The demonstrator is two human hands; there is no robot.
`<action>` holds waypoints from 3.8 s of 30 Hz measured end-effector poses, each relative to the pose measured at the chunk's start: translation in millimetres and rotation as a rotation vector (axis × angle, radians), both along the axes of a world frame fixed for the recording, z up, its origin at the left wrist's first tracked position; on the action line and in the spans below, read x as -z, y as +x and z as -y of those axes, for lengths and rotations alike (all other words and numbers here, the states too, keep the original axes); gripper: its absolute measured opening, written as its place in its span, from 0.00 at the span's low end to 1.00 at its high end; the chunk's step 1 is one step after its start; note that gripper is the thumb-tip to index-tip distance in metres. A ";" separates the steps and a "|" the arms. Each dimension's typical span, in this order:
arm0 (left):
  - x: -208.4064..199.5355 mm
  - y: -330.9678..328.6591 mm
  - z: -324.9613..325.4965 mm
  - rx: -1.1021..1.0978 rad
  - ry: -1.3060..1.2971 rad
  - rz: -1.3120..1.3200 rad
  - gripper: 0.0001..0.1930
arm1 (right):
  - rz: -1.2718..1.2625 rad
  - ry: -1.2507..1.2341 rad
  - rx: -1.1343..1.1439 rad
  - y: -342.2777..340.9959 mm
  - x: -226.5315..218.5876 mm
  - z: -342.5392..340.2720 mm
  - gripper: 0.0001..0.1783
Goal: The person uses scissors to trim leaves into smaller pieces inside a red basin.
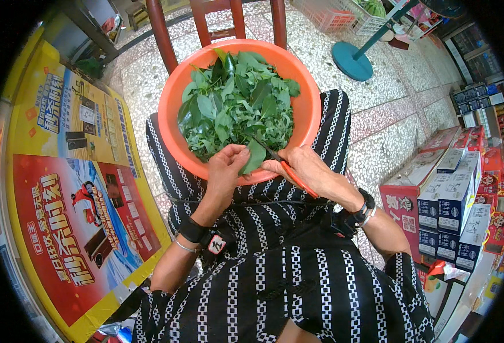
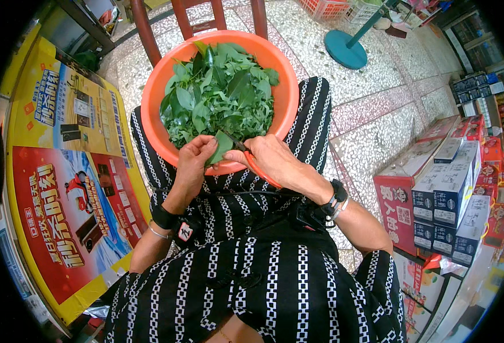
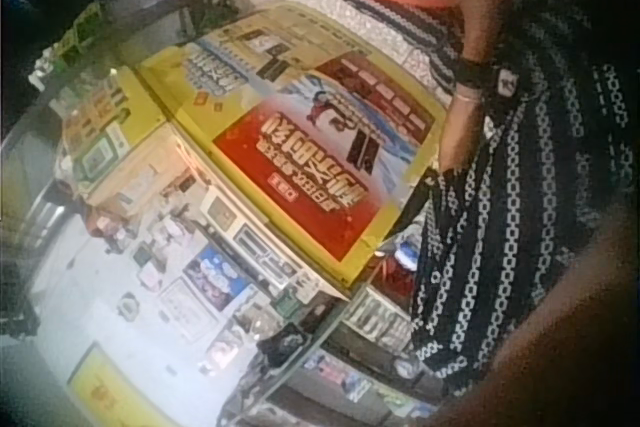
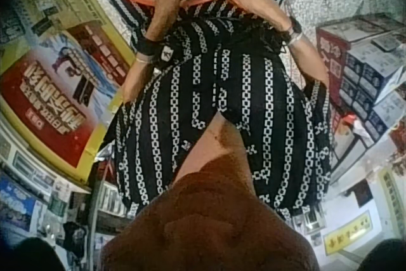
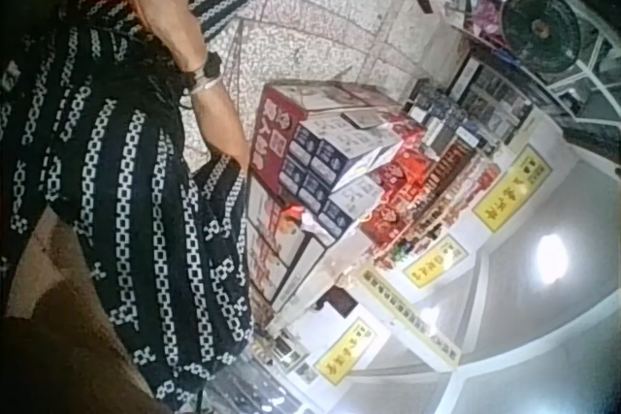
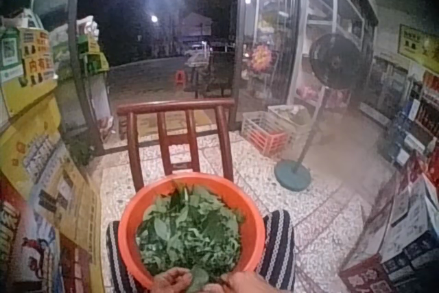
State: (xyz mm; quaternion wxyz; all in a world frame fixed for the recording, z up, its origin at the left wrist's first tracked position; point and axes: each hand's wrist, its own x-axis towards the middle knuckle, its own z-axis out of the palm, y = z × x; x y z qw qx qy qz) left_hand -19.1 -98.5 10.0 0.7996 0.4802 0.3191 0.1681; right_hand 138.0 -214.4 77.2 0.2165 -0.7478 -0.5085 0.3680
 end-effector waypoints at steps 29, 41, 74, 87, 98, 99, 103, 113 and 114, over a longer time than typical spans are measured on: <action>3.6 3.6 0.4 -0.069 -0.153 0.012 0.10 | 0.230 0.009 -0.109 3.7 8.7 2.5 0.35; -1.2 5.1 0.1 -0.156 -0.172 -0.030 0.10 | 0.028 0.069 0.032 1.8 13.3 0.1 0.32; -2.4 1.9 -1.3 -0.162 -0.179 -0.029 0.13 | 0.143 0.096 -0.054 2.1 6.9 7.1 0.33; -4.1 0.6 -0.3 -0.121 -0.171 -0.016 0.12 | 0.094 -0.019 -0.038 -2.7 -1.1 -4.0 0.31; -2.2 0.9 -4.1 -0.168 -0.232 0.004 0.12 | 0.164 -0.084 -0.077 1.5 2.5 6.6 0.38; -2.9 0.8 -3.5 -0.140 -0.210 -0.007 0.12 | 0.190 -0.058 -0.091 -0.5 2.5 5.4 0.37; -5.3 0.5 -3.2 -0.064 -0.184 -0.083 0.11 | 0.189 -0.034 -0.097 -3.7 3.4 -1.7 0.31; 2.4 -0.7 -5.6 -0.150 -0.234 -0.002 0.13 | -0.014 0.042 0.036 2.7 6.0 3.6 0.33; 2.5 -1.0 -6.0 -0.150 -0.236 -0.003 0.13 | 0.041 0.050 0.012 1.5 6.2 4.3 0.33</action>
